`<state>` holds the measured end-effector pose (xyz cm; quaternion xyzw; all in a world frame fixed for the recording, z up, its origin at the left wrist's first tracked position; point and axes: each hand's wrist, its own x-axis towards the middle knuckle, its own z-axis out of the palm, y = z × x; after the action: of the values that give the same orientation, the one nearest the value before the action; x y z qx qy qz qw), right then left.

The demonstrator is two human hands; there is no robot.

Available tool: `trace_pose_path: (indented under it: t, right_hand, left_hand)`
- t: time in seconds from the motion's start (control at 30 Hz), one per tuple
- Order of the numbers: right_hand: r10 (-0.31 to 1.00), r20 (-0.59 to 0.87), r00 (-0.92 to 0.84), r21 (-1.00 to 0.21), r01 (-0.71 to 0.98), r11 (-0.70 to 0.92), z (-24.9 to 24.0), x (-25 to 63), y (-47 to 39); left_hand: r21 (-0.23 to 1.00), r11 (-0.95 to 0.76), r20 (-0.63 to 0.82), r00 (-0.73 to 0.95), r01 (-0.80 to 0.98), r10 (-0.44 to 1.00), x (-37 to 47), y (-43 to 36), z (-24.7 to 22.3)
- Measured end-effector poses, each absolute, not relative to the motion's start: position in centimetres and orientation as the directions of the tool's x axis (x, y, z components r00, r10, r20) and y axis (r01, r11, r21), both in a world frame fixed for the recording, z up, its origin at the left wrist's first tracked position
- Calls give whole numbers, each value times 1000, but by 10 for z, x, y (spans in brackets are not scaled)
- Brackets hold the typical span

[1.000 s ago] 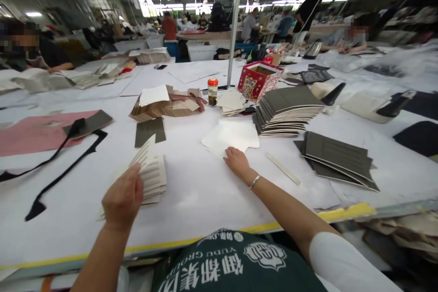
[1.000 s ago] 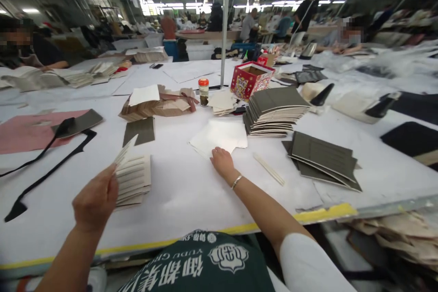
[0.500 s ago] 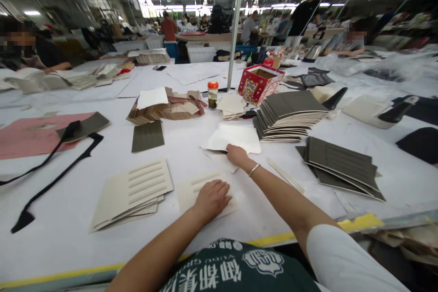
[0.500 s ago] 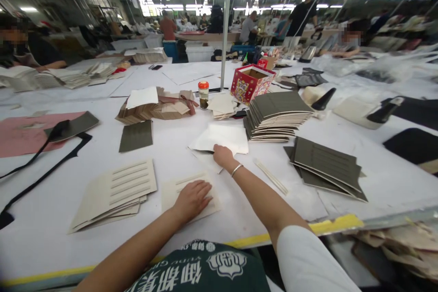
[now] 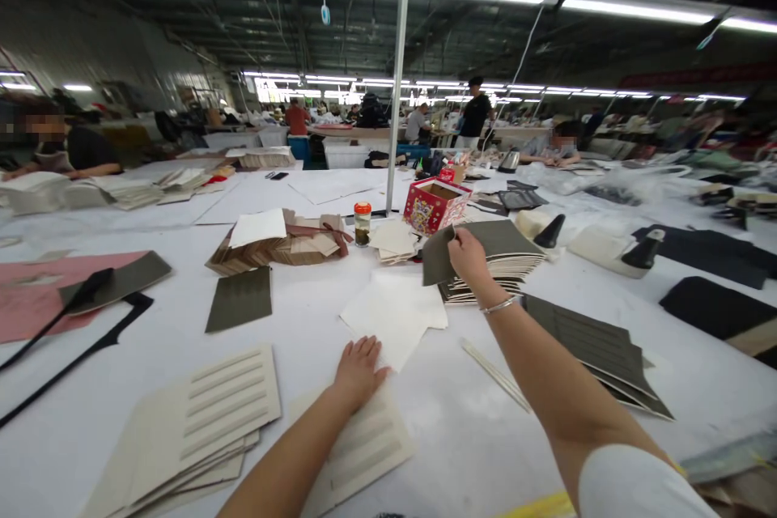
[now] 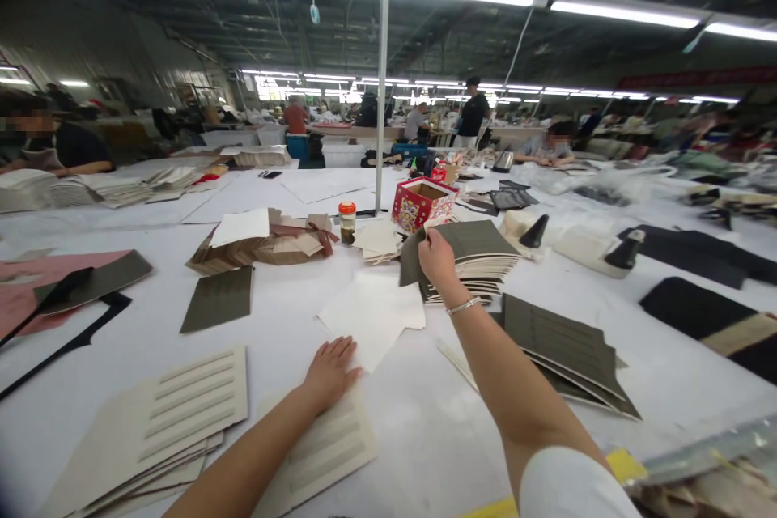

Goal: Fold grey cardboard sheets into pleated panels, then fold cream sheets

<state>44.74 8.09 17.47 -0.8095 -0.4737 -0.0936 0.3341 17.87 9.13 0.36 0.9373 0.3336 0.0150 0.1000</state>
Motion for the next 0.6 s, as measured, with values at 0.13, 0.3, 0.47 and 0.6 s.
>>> trace_pose_path:
  t: [0.13, 0.3, 0.47, 0.6]
  right_hand:
    - [795, 504, 338, -342, 923, -176, 224, 429, 46]
    - [944, 300, 138, -273, 961, -54, 225, 388, 0]
    - [949, -129, -287, -346, 910, 228, 220, 345, -37]
    - [790, -220, -573, -476, 770, 425, 227, 305, -73]
  left_hand:
    - [188, -756, -20, 772, 627, 635, 168, 63, 12]
    - [303, -824, -83, 874, 480, 479, 138, 19, 0]
    - [653, -682, 294, 719, 329, 629, 118, 19, 37]
    - [973, -230, 170, 702, -9, 692, 102, 11, 64]
